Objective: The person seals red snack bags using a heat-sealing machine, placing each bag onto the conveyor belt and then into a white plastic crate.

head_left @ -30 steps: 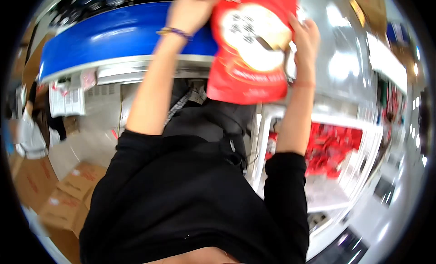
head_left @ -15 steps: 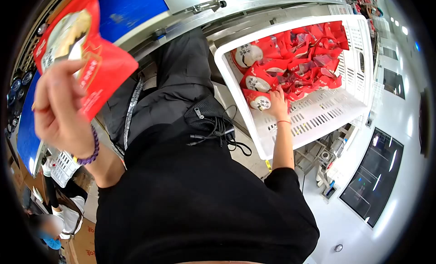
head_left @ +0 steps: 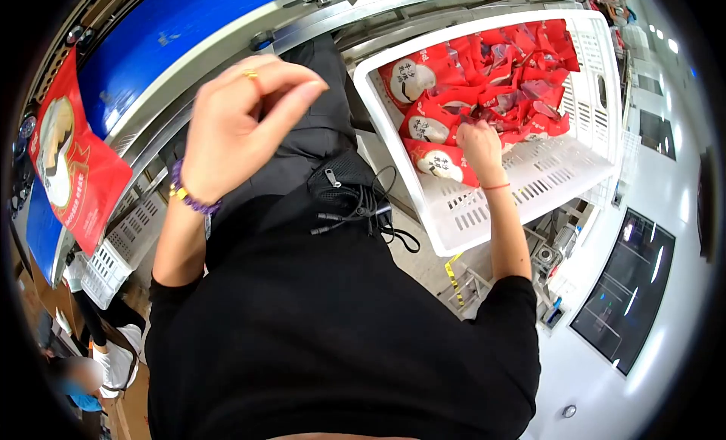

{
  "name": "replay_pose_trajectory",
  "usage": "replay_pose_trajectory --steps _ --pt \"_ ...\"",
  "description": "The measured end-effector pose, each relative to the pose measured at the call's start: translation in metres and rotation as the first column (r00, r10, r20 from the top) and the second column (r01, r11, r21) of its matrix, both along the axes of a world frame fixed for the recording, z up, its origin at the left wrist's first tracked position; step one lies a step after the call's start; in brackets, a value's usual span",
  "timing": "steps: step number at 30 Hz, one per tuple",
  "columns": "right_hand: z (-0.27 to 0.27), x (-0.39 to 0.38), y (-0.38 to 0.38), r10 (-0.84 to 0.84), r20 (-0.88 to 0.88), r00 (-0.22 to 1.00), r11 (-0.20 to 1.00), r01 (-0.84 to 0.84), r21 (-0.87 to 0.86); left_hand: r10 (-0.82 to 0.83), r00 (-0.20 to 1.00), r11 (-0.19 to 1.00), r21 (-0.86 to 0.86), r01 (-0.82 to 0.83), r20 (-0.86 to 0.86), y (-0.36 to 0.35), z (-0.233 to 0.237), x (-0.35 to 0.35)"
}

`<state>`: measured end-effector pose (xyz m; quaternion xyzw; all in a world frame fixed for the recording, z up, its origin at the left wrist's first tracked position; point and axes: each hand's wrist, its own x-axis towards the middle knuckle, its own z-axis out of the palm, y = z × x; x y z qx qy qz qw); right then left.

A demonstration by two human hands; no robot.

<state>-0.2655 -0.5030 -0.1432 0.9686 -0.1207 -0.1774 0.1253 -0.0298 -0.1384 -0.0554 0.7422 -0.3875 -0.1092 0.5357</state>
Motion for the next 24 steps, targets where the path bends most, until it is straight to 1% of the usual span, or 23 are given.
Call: replay_pose_trajectory --steps 1,2,3,4,5,6,7,8,9,10,11,12,13,14,16,17,18,19,20,21,22,23,24 --pt "-0.014 -0.019 -0.011 -0.089 -0.137 0.986 0.996 0.091 0.004 -0.047 0.996 0.998 -0.029 0.049 0.076 -0.003 -0.001 -0.001" --pt "-0.037 -0.041 -0.024 -0.167 -0.271 0.948 0.985 0.172 -0.006 -0.095 0.978 0.993 -0.053 0.107 0.187 -0.005 -0.001 0.000" --pt "-0.053 -0.057 -0.027 -0.264 -0.323 0.909 0.964 0.235 -0.125 -0.110 0.982 0.990 -0.074 0.123 0.153 -0.005 -0.001 -0.001" --pt "-0.074 -0.090 -0.032 -0.127 -0.021 0.992 0.972 0.121 -0.203 -0.123 0.985 0.987 -0.093 0.134 0.118 -0.002 -0.001 -0.002" --pt "-0.073 -0.096 -0.026 -0.148 0.022 0.989 0.963 0.149 -0.225 -0.121 0.990 0.988 -0.086 0.127 0.071 0.004 -0.003 -0.001" --pt "-0.088 -0.107 -0.037 -0.127 0.014 0.992 0.965 0.127 -0.228 -0.101 0.993 0.990 -0.089 0.106 0.063 0.005 -0.007 0.000" --pt "-0.116 -0.123 -0.059 -0.393 -0.020 0.919 0.909 0.385 -0.160 -0.081 0.996 0.993 -0.078 0.083 0.032 0.006 -0.013 0.001" --pt "-0.132 -0.130 -0.069 -0.629 -0.078 0.774 0.777 0.622 -0.097 -0.066 0.998 0.996 -0.059 0.066 -0.001 0.008 -0.016 0.001" --pt "-0.121 -0.117 -0.059 -0.619 -0.082 0.781 0.785 0.613 -0.088 -0.069 0.998 0.996 -0.061 0.067 -0.016 0.009 -0.018 0.001" --pt "-0.091 -0.095 -0.042 -0.469 -0.127 0.874 0.873 0.481 0.084 -0.078 0.996 0.995 -0.064 0.076 -0.032 0.008 -0.020 0.001" --pt "-0.052 -0.066 -0.018 -0.305 -0.140 0.942 0.909 0.331 0.254 -0.091 0.994 0.993 -0.081 0.086 -0.062 0.005 -0.022 0.000" --pt "-0.022 -0.039 0.003 -0.263 -0.145 0.954 0.910 0.296 0.292 -0.163 0.984 0.986 -0.033 0.161 -0.072 0.002 -0.023 0.003" --pt "0.009 -0.010 0.026 -0.221 -0.147 0.964 0.908 0.259 0.329 -0.193 0.980 0.979 -0.064 0.195 0.044 -0.010 -0.030 0.006" --pt "0.044 0.019 0.052 -0.188 -0.113 0.976 0.884 0.218 0.414 -0.214 0.963 0.969 -0.090 0.230 0.163 -0.024 -0.039 0.006" --pt "0.110 0.066 0.102 -0.119 -0.039 0.992 0.800 0.119 0.588 -0.312 0.933 0.908 -0.234 0.348 0.179 -0.056 -0.046 0.000" --pt "0.139 0.083 0.122 -0.081 -0.003 0.997 0.737 0.062 0.673 -0.352 0.902 0.872 -0.263 0.413 0.252 -0.072 -0.046 -0.003" --pt "0.169 0.099 0.137 -0.028 -0.053 0.998 0.685 0.058 0.726 -0.385 0.863 0.832 -0.283 0.478 0.327 -0.083 -0.044 -0.003" --pt "0.183 0.108 0.145 -0.001 0.022 1.000 0.641 -0.016 0.768 -0.520 0.832 0.781 -0.287 0.555 0.195 -0.086 -0.040 -0.005" --pt "0.197 0.120 0.153 0.008 0.046 0.999 0.582 -0.042 0.812 -0.633 0.772 0.726 -0.305 0.617 0.057 -0.084 -0.036 -0.009" --pt "0.207 0.129 0.147 -0.008 0.082 0.997 0.410 -0.072 0.909 -0.655 0.753 0.713 -0.391 0.583 -0.072 -0.078 -0.026 -0.009" --pt "0.213 0.138 0.140 -0.025 0.109 0.994 0.218 -0.101 0.971 -0.575 0.812 0.748 -0.465 0.473 -0.099 -0.068 -0.017 -0.009" --pt "0.204 0.144 0.144 -0.187 0.217 0.958 -0.061 -0.232 0.971 -0.494 0.854 0.799 -0.474 0.370 -0.164 -0.055 -0.008 -0.010" --pt "0.187 0.150 0.145 -0.363 0.249 0.898 -0.318 -0.370 0.873 -0.405 0.884 0.839 -0.480 0.258 -0.232 -0.044 -0.003 -0.010"
